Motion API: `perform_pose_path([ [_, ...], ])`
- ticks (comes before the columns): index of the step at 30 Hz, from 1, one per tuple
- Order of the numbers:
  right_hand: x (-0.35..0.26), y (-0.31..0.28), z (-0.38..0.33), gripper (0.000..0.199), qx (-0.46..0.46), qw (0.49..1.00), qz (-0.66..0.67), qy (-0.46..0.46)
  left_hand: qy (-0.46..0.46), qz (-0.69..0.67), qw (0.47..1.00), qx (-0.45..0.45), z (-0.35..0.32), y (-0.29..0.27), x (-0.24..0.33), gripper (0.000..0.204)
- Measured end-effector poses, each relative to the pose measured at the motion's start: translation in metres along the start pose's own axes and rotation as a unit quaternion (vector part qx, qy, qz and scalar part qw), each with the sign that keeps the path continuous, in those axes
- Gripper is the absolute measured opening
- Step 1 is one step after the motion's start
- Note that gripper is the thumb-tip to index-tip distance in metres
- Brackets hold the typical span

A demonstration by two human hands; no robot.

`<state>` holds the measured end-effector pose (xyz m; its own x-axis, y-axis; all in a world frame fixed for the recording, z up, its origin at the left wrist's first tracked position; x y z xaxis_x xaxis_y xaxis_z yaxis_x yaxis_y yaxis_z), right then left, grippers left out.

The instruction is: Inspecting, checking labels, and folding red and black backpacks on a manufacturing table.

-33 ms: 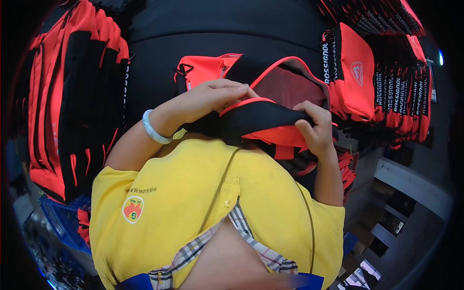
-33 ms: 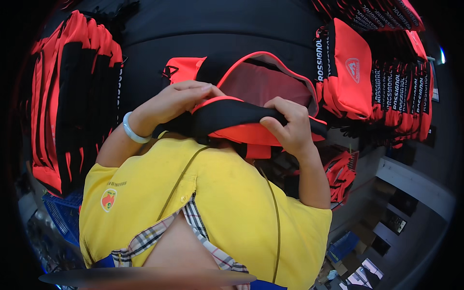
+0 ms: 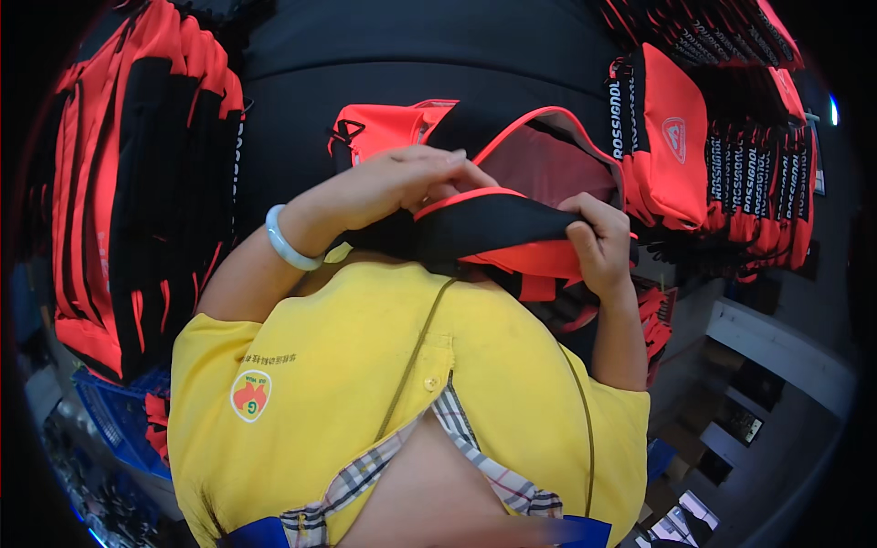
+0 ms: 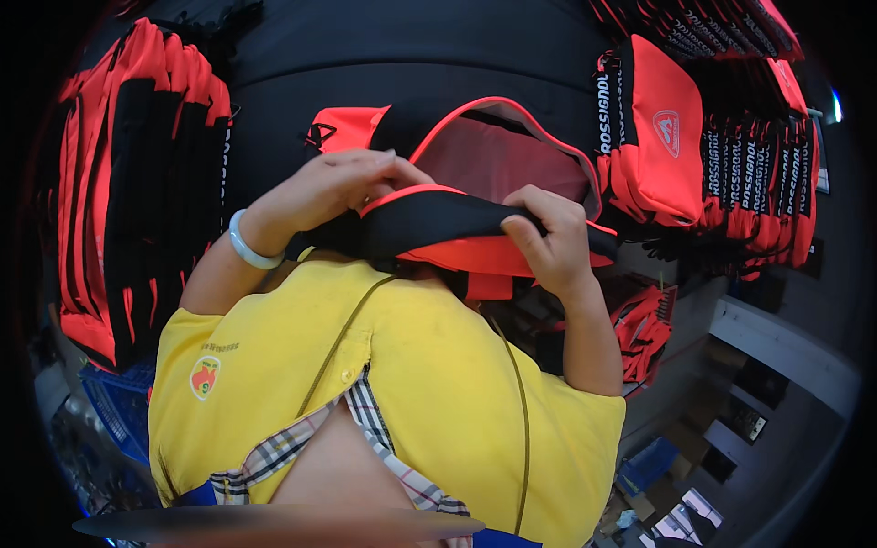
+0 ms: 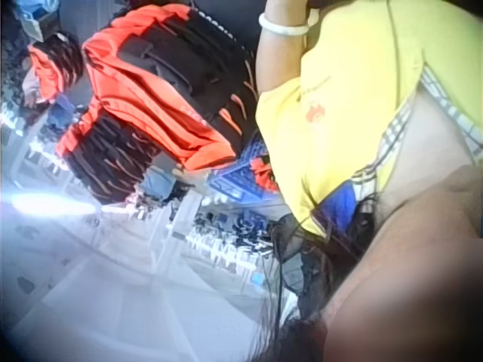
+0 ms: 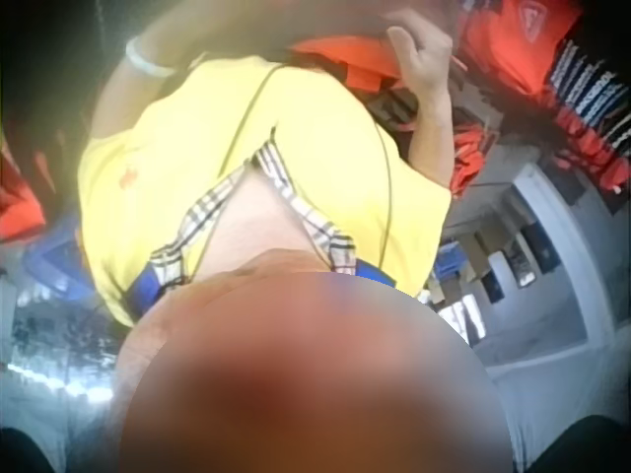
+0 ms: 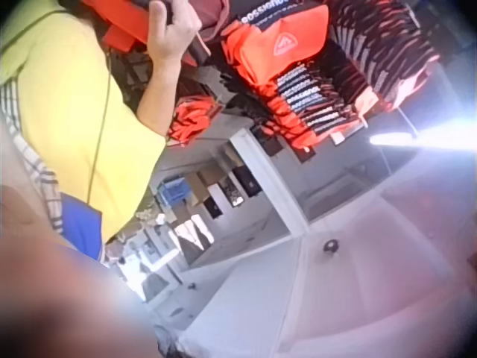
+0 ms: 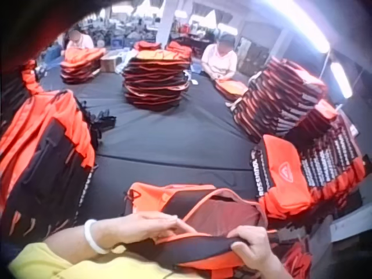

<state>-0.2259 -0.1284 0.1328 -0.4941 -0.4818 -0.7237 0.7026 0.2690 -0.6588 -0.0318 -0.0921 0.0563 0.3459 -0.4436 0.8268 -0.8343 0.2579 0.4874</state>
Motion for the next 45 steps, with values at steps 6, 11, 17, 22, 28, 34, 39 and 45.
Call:
perform_pose_path([
  [6,0.031,-0.022,-0.021,0.044,0.116,0.993,-0.023,0.03,-0.007,-0.027,0.999,-0.027,0.008,0.006,0.019,0.057],
  [11,0.049,-0.033,-0.039,0.045,0.223,0.974,-0.019,0.032,0.192,0.058,0.98,-0.016,-0.008,0.016,0.048,0.042],
  [17,0.073,-0.035,-0.064,0.042,0.325,0.942,-0.029,0.077,0.229,-0.011,0.954,0.191,-0.04,-0.045,0.065,0.032],
  [22,0.065,-0.032,-0.063,0.04,0.359,0.929,-0.034,0.084,0.192,-0.054,0.953,0.229,-0.051,-0.066,0.044,0.03],
  [28,0.037,-0.017,-0.045,0.04,0.336,0.939,-0.038,0.068,0.267,0.077,0.942,0.187,-0.058,-0.019,0.06,0.027],
  [34,-0.046,0.028,-0.012,0.027,0.243,0.969,-0.05,-0.012,0.181,0.484,0.855,0.047,-0.031,0.034,0.054,0.049],
  [39,-0.067,0.034,-0.008,0.03,0.114,0.978,-0.137,-0.111,0.207,0.357,0.899,0.145,-0.068,0.0,0.062,0.037],
  [45,0.017,-0.036,-0.029,0.026,-0.067,0.973,0.157,0.155,0.295,0.135,0.841,0.432,-0.162,-0.074,0.109,0.017],
])
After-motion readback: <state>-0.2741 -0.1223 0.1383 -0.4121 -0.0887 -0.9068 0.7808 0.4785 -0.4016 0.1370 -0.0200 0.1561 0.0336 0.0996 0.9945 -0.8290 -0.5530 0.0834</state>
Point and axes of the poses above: each hand's wrist, its own z-axis towards the middle knuckle, its own y-axis out of the palm, x = y × z, the point moved 7 cm from there along z, towards the middle knuckle, and after that the axes turned 11 degrees about x, right-handed, at the moved point
